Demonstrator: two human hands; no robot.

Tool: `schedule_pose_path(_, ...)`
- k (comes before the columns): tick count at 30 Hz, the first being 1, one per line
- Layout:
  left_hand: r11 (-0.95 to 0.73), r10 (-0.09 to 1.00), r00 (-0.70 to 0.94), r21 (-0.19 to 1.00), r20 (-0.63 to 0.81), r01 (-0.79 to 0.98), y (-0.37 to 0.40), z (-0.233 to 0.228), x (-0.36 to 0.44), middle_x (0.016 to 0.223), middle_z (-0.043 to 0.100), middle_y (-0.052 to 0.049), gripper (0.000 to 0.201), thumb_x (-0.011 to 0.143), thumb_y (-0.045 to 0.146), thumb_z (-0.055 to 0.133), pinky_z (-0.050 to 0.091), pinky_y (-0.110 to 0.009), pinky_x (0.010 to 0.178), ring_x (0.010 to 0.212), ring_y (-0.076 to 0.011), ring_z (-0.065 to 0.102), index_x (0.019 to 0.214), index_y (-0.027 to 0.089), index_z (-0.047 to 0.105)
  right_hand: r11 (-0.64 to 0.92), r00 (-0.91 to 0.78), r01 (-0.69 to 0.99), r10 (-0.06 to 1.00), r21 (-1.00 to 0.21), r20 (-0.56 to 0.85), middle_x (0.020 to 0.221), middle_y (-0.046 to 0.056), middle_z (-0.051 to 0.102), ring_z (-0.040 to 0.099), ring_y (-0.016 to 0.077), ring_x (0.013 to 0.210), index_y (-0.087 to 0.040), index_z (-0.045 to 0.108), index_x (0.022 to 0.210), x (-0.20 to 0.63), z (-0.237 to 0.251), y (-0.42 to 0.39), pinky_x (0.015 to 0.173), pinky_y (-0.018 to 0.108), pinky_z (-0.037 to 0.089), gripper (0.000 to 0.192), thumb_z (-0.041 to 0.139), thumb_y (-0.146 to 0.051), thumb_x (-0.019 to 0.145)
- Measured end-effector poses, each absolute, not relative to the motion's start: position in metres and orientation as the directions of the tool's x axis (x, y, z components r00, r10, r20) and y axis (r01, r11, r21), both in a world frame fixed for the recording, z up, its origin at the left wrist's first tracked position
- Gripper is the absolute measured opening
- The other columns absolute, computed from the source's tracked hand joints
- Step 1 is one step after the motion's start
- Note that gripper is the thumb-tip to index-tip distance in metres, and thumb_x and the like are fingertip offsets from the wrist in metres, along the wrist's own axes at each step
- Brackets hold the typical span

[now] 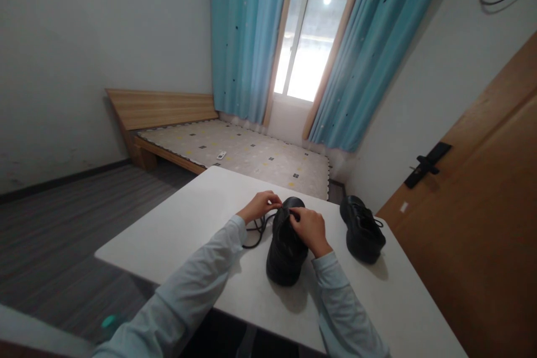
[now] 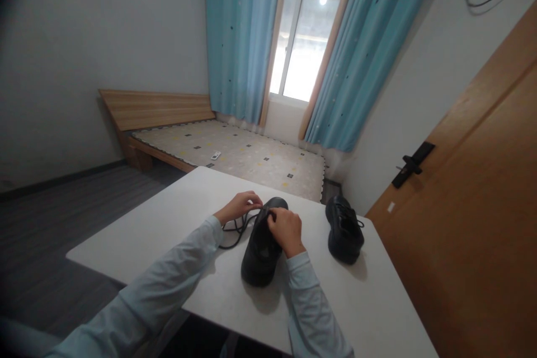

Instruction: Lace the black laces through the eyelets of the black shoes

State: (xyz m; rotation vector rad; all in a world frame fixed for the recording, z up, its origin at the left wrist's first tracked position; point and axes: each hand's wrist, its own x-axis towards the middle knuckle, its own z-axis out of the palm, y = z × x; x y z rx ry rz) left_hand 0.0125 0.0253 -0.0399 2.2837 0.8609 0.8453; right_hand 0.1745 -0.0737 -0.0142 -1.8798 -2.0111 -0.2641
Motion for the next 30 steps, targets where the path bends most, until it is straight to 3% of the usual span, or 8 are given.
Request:
schedule_pose_path(9,-0.6,0.73,0.571,0.752,0.376,0.272,0.025,-0.043,0.015,0.079,0.069,-0.004,0.017,0.074,0.028,0.064,0.049,-0.022,0.07,0.073,-0.0126,0.062,0.081,0.014,0.07,0.045,0.01,0.989,0.93,-0.139,0.368,0.087,0.006,0.071,0.066,0.0206,0.073,-0.027,0.07,0.097,0.17,-0.011,-0.077,0.058,0.028,0.041,0.024,0.051,-0.031,0.083)
schedule_pose_path(18,-0.542,0.779,0.499,0.808,0.38,0.23,0.023,-0.046,0.023,0.074,0.07,-0.003,0.017,0.072,0.031,0.065,0.048,-0.022,0.069,0.07,-0.0136,0.063,0.077,0.015,0.069,0.004,-0.002,1.0,0.967,-0.008,0.254,0.088,0.005,0.066,0.063,0.016,0.075,-0.026,0.067,0.092,0.162,-0.003,-0.079,0.062,0.024,0.039,0.025,0.043,-0.03,0.089)
schedule_pose_path(26,-0.482,0.81,0.491,0.841,0.322,0.244,0.023,-0.056,0.027,0.072,0.069,-0.004,0.027,0.072,0.038,0.063,0.045,-0.024,0.068,0.07,-0.0151,0.061,0.076,0.012,0.068,-0.018,0.031,0.999,0.957,-0.047,0.288,0.09,0.003,0.066,0.063,0.0155,0.076,-0.026,0.066,0.092,0.16,-0.006,-0.08,0.059,0.024,0.036,0.022,0.045,-0.03,0.088)
schedule_pose_path(30,-0.403,0.816,0.508,0.901,0.275,0.16,0.022,-0.059,0.029,0.07,0.067,-0.005,0.033,0.07,0.043,0.064,0.044,-0.024,0.064,0.066,-0.0145,0.058,0.075,0.01,0.067,-0.036,0.055,0.997,0.952,-0.069,0.301,0.091,0.003,0.066,0.062,0.0158,0.08,-0.025,0.064,0.091,0.16,-0.007,-0.079,0.061,0.024,0.036,0.017,0.049,-0.028,0.086)
